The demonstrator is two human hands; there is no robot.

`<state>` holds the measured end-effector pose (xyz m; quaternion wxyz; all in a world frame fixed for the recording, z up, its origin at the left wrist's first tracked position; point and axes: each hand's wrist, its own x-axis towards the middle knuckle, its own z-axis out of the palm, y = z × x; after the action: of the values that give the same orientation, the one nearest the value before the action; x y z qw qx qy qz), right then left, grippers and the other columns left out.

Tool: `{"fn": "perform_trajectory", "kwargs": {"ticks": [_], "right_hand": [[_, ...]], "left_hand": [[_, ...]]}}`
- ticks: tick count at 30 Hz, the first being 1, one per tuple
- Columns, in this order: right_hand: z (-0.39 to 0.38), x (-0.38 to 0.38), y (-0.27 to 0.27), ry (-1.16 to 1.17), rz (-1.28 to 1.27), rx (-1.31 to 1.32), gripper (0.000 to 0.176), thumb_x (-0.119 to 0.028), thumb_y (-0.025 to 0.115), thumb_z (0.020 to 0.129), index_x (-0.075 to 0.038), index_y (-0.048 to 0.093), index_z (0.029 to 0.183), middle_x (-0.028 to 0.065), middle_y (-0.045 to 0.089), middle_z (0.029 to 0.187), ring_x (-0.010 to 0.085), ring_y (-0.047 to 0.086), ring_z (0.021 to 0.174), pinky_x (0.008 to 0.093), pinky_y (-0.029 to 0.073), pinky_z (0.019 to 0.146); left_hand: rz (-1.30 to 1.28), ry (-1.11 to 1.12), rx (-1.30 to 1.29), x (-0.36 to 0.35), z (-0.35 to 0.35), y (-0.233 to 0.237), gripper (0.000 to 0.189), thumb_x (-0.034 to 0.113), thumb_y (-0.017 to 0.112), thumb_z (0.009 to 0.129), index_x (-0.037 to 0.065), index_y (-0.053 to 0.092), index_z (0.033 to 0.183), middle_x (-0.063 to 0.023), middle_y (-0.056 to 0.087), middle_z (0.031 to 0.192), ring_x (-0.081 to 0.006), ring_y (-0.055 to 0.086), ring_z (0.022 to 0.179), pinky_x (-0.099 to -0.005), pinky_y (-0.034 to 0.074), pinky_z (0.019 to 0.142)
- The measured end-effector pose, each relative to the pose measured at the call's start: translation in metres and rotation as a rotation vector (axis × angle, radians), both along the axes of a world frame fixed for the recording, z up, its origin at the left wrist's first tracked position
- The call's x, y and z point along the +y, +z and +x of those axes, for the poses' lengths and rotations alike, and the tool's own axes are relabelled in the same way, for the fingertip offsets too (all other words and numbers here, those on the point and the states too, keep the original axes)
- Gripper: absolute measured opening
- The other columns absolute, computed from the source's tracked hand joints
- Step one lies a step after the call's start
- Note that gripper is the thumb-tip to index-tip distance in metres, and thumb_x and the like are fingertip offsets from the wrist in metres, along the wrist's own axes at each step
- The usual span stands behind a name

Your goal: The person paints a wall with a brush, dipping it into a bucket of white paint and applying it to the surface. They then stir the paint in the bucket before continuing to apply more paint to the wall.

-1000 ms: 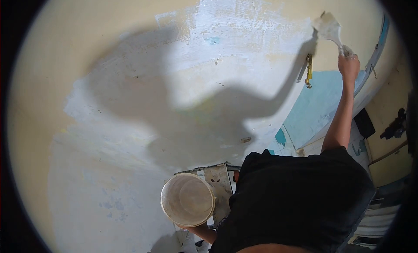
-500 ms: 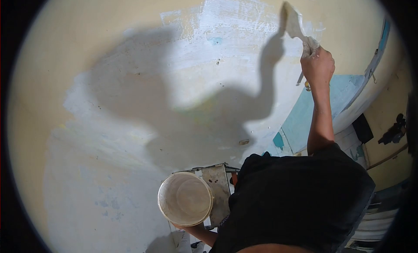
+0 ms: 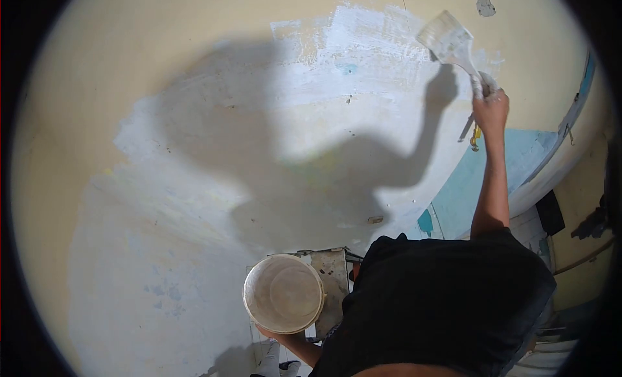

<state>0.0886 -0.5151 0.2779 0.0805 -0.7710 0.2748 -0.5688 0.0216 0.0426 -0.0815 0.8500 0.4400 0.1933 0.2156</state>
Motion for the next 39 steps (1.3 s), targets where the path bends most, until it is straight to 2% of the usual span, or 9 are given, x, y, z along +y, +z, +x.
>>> {"fn": "perform_trajectory", "kwargs": {"ticks": [4,7,10,14,17,27,31,34,39], "right_hand": [[-0.024,0.011,0.013,-0.265,0.093,0.061,0.030,-0.029,0.060,0.083,-0.008,0.066,0.103,0.0172,0.066,0.084,0.0344,0.064,0.081,0.0401,0.050,0.071],[-0.032,0.026,0.026,-0.233,-0.003,0.022,0.030,-0.030,0.060,0.084,-0.007,0.066,0.102,0.0171,0.067,0.083,0.0320,0.065,0.079,0.0378,0.050,0.069],[-0.017,0.055,0.037,0.031,-0.041,-0.126,0.029,-0.027,0.061,0.084,-0.004,0.066,0.101,0.0174,0.067,0.080,0.0296,0.067,0.075,0.0352,0.050,0.067],[0.032,0.062,0.025,0.322,-0.196,-0.182,0.027,-0.023,0.061,0.083,-0.003,0.065,0.100,0.0186,0.065,0.076,0.0300,0.066,0.072,0.0343,0.049,0.066],[0.052,0.066,0.019,0.304,-0.056,-0.050,0.026,-0.020,0.061,0.086,-0.001,0.063,0.103,0.0176,0.066,0.078,0.0203,0.064,0.068,0.0314,0.048,0.065],[-0.029,0.010,0.001,-0.148,-0.001,0.034,0.027,-0.022,0.061,0.083,-0.004,0.065,0.102,0.0167,0.066,0.079,0.0302,0.066,0.075,0.0359,0.050,0.067],[-0.025,0.038,0.018,0.019,-0.174,-0.154,0.021,-0.010,0.061,0.081,-0.004,0.066,0.101,0.0155,0.067,0.082,0.0280,0.066,0.074,0.0348,0.051,0.067],[0.005,0.059,0.028,0.027,-0.530,-0.262,0.023,-0.005,0.059,0.080,-0.005,0.065,0.102,0.0150,0.066,0.088,0.0280,0.065,0.076,0.0354,0.052,0.069],[0.044,0.069,0.030,0.144,-0.587,0.033,0.030,-0.011,0.054,0.086,-0.015,0.059,0.115,0.0101,0.061,0.088,0.0287,0.061,0.072,0.0366,0.050,0.063]], "left_hand": [[0.061,0.009,-0.008,0.001,-0.005,0.001,0.066,0.052,0.048,0.085,0.005,0.041,0.130,-0.0183,0.046,0.129,-0.0330,0.048,0.114,-0.0491,0.040,0.097],[0.188,0.016,-0.005,0.000,-0.008,0.004,0.067,0.053,0.048,0.085,0.005,0.041,0.131,-0.0185,0.045,0.129,-0.0333,0.048,0.115,-0.0495,0.040,0.098],[-0.167,0.047,-0.089,-0.003,-0.008,0.008,0.052,0.028,0.061,0.084,-0.002,0.045,0.123,-0.0205,0.053,0.117,-0.0286,0.057,0.098,-0.0444,0.051,0.083],[-0.163,0.047,-0.040,0.001,-0.006,0.000,0.054,0.030,0.061,0.084,-0.002,0.045,0.124,-0.0199,0.053,0.117,-0.0286,0.057,0.098,-0.0441,0.051,0.083],[-0.152,0.043,-0.029,0.002,-0.006,-0.003,0.056,0.032,0.061,0.083,-0.002,0.044,0.124,-0.0195,0.054,0.117,-0.0286,0.057,0.099,-0.0438,0.051,0.084],[-0.130,0.042,-0.018,0.003,-0.003,-0.007,0.060,0.037,0.060,0.083,-0.001,0.044,0.126,-0.0183,0.054,0.117,-0.0286,0.057,0.101,-0.0429,0.050,0.084],[-0.087,0.035,0.003,0.005,0.000,-0.005,0.059,0.037,0.061,0.082,-0.001,0.044,0.125,-0.0181,0.054,0.117,-0.0286,0.057,0.100,-0.0428,0.050,0.084],[-0.064,0.033,0.009,0.005,-0.001,-0.007,0.059,0.037,0.061,0.082,-0.001,0.045,0.124,-0.0180,0.054,0.116,-0.0285,0.057,0.099,-0.0427,0.050,0.083],[-0.028,0.044,0.015,0.006,-0.002,-0.008,0.058,0.036,0.061,0.082,-0.001,0.045,0.123,-0.0178,0.054,0.115,-0.0285,0.057,0.098,-0.0425,0.050,0.083]]}}
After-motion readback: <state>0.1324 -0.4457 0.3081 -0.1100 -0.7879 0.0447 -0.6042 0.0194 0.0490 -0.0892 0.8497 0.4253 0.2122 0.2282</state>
